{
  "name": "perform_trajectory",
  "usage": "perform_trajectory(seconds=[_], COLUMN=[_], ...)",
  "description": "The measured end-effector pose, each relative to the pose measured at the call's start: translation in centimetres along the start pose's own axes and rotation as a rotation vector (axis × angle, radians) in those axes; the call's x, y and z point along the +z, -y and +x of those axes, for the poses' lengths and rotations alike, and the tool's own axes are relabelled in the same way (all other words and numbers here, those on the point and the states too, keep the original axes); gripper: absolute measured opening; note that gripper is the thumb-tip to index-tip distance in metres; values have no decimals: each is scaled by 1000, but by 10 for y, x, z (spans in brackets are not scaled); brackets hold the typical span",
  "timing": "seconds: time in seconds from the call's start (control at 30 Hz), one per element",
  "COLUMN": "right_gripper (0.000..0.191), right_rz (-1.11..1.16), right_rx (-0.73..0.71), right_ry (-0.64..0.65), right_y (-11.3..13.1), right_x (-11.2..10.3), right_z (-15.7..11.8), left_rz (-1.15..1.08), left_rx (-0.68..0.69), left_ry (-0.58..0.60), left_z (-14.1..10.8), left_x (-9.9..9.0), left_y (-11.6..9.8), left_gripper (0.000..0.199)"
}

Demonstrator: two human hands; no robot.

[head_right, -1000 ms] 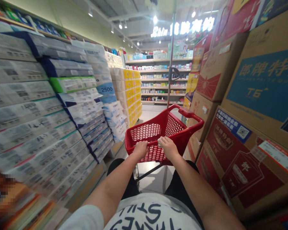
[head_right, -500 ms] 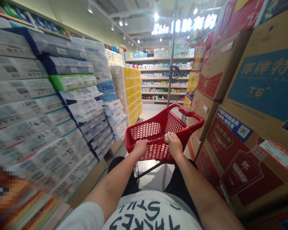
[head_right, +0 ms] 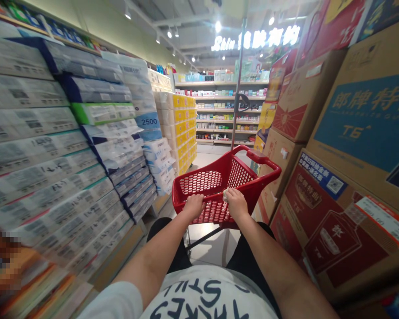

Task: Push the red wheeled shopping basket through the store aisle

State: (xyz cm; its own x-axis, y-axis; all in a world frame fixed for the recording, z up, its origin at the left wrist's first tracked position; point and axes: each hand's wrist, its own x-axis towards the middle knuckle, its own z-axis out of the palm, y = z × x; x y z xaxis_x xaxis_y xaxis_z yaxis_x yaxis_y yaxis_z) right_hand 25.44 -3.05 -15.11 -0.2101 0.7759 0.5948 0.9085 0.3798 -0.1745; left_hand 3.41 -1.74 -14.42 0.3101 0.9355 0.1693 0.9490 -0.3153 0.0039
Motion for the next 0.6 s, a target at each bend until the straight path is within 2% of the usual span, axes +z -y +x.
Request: perform_trajectory(seconds=[0.2,0.4,0.6], right_gripper=[40,33,26], right_rz=[-34,31,269], right_rx=[-3,12,205], right_ry=[20,58,198], right_y=[10,12,11], right_x=[1,-11,-20], right_z=[-1,7,27], left_rz=[0,-1,-11], left_rx=[-1,-12,-15], left_ry=[-3,4,11], left_z=[1,0,-1], left_x=[0,0,-3], left_y=[2,1,1], left_gripper=[24,25,25])
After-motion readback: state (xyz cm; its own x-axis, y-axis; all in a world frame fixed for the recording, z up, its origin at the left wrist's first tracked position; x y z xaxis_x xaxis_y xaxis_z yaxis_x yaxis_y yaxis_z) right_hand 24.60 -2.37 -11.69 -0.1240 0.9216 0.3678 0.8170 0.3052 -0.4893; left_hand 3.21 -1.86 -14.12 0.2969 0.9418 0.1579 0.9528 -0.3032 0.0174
